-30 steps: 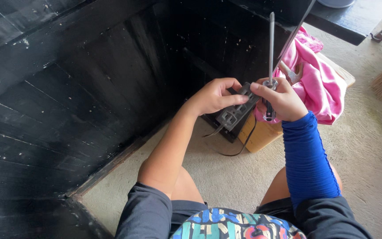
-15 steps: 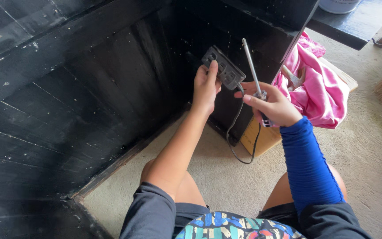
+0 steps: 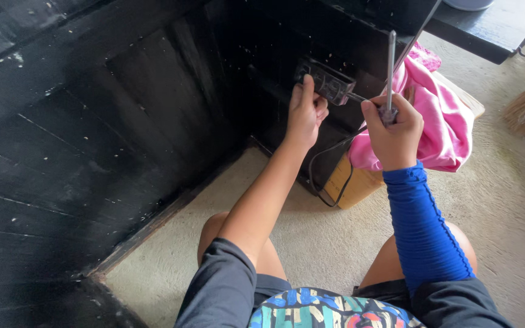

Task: The person retrieves a screwdriver from a red basket and sits on a small stool. They then use the screwdriver to loosen and tighten screws on a power strip attached to the side of a black cabinet.

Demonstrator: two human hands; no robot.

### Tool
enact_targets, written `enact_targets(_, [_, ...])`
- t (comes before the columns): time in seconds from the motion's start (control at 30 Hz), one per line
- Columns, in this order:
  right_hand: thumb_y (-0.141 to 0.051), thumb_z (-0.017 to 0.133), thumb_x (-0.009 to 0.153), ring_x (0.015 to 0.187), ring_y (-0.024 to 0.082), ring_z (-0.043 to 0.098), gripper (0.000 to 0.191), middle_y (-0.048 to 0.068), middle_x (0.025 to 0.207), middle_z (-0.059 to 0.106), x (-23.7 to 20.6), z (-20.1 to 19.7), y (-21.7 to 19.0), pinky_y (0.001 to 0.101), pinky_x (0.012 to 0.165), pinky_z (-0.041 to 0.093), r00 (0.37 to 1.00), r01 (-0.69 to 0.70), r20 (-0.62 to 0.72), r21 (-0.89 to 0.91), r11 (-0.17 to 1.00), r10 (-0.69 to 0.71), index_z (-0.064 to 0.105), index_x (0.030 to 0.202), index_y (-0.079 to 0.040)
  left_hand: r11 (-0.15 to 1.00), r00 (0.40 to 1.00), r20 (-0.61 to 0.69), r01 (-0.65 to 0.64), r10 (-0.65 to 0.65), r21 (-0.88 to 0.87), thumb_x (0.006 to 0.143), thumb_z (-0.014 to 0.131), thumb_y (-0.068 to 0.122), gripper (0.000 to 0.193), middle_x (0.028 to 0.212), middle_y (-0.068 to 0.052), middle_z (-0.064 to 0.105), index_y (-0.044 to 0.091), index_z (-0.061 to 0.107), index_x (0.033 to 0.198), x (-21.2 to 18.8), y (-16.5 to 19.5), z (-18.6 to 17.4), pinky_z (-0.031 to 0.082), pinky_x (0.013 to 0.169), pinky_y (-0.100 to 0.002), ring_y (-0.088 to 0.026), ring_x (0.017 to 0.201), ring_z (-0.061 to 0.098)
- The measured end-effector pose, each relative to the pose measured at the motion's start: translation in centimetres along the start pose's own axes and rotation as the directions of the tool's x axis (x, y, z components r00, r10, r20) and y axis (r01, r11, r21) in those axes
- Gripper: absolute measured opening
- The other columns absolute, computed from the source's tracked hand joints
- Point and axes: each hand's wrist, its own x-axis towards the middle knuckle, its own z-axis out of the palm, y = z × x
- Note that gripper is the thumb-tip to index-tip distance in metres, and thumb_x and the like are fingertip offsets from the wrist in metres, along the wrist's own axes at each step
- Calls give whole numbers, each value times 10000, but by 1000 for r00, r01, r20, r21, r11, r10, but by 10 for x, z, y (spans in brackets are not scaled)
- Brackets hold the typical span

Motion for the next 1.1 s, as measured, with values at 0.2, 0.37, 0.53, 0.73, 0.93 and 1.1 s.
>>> enact_targets(0.2, [-60,827,1015,762,155,623,162,79,888,658,3,-4,14,295,689,482,969,214,-70,-225,951,-235,674,1029,-8,996,1000,-18,-13,14,85,1069,443,493,410,670,15,482,89,414,1004,13,-22,8,290,423,-219,-53,474,382])
enact_targets(0.37, [-53,823,1016,789,176,633,158,87,924,665,9,-5,27,307,703,486,964,231,-76,-226,946,-253,676,1050,-7,992,999,17,-41,39,118,1089,422,489,404,674,16,483,91,399,1028,17,-28,7,278,427,-218,-52,482,378])
enact_targets(0.53, [-45,834,1006,713,175,569,153,78,846,619,17,-7,38,308,654,433,974,192,-76,-220,957,-213,686,1013,-10,987,998,49,-55,48,149,1089,409,498,391,668,22,481,109,397,1057,18,-28,6,260,418,-211,-49,476,374])
enact_targets(0.73, [-37,830,1018,775,164,602,156,74,897,646,17,-10,42,299,701,456,970,225,-46,-204,953,-239,676,1021,-14,998,997,74,2,-6,61,1064,435,512,381,716,29,510,134,410,1107,17,-27,4,261,436,-213,-46,492,370])
enact_targets(0.93, [-31,814,1030,805,154,618,149,72,949,663,15,-10,31,293,721,478,980,196,-4,-155,968,-199,668,1054,-11,992,995,28,97,-96,-74,1074,460,503,362,759,35,523,145,411,1101,15,-28,4,281,512,-224,-45,549,374])
enact_targets(1.1, [-12,781,977,858,149,618,164,70,988,658,17,-15,27,285,747,487,968,249,42,-94,964,-247,683,1109,-13,992,997,-2,83,-83,-95,1064,476,505,378,766,15,562,134,414,1025,17,-26,1,283,497,-223,-46,539,369])
